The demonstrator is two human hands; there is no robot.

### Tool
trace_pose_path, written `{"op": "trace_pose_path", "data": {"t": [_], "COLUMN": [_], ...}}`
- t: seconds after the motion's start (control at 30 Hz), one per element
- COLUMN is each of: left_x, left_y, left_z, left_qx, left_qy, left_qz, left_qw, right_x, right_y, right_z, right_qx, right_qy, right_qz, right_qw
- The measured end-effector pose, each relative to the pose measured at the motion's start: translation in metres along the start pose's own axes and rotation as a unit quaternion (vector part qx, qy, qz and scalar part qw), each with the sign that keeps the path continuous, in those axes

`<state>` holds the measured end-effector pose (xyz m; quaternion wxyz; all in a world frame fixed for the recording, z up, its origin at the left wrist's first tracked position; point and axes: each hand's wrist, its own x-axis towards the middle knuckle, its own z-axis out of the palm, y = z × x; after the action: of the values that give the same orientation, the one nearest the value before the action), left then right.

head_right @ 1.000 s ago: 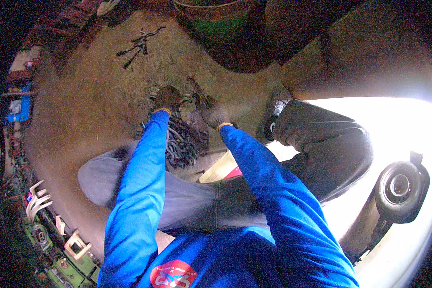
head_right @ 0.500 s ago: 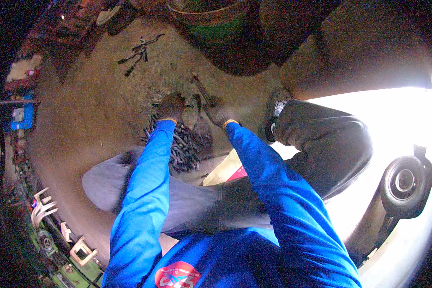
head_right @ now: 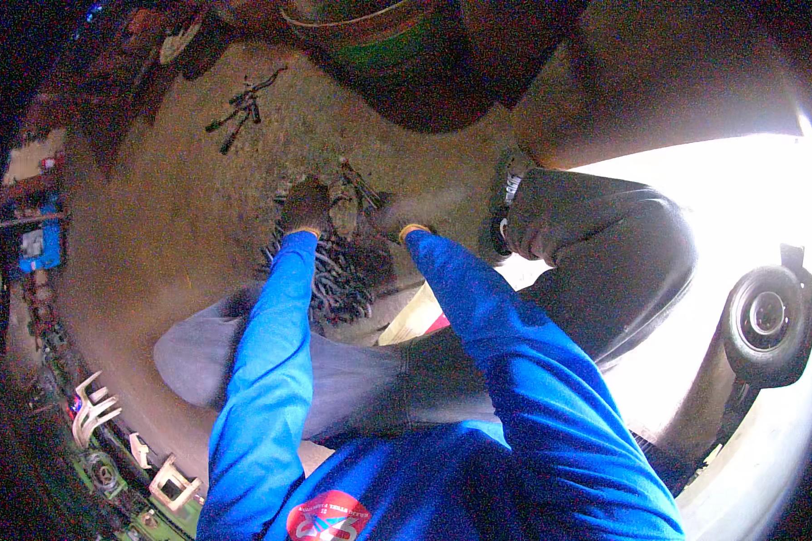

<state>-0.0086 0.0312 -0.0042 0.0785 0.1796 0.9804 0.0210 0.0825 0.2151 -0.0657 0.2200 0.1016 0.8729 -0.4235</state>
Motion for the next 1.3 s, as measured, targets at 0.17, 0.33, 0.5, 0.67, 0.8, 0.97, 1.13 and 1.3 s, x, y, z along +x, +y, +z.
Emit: {"op": "trace_pose_path", "data": {"t": [0.17,0.33,0.5,0.67,0.8,0.97,1.13,1.3], "left_x": [-0.010,-0.007,-0.013,-0.017,-0.010,-0.017,-0.008,-0.015], "left_y": [0.003,0.028,0.016,0.012,0.014,-0.009,0.044,0.013], "left_z": [-0.007,-0.033,-0.022,-0.017,-0.012,0.015,-0.023,-0.003], "left_qx": [-0.015,-0.033,-0.022,-0.017,-0.012,0.006,-0.079,-0.071], "left_qy": [0.009,-0.059,0.012,-0.006,-0.043,0.012,0.036,0.032], "left_qz": [-0.035,-0.086,-0.041,-0.056,-0.093,-0.061,-0.032,-0.037], "left_qw": [0.999,0.994,0.999,0.998,0.995,0.998,0.996,0.996], "right_x": [-0.006,-0.004,-0.018,-0.018,-0.021,-0.030,-0.005,-0.016], "right_y": [-0.009,-0.011,-0.021,-0.025,-0.024,-0.043,0.006,-0.026], "right_z": [0.006,-0.015,-0.011,-0.018,-0.020,-0.023,-0.015,-0.014], "right_qx": [0.033,-0.037,0.057,-0.044,-0.033,0.028,-0.005,0.067], "right_qy": [0.134,-0.029,0.165,-0.018,0.043,0.041,0.085,0.078], "right_qz": [-0.059,-0.034,-0.095,-0.015,-0.008,-0.039,-0.021,-0.073], "right_qw": [0.989,0.998,0.980,0.999,0.998,0.998,0.996,0.992]}}
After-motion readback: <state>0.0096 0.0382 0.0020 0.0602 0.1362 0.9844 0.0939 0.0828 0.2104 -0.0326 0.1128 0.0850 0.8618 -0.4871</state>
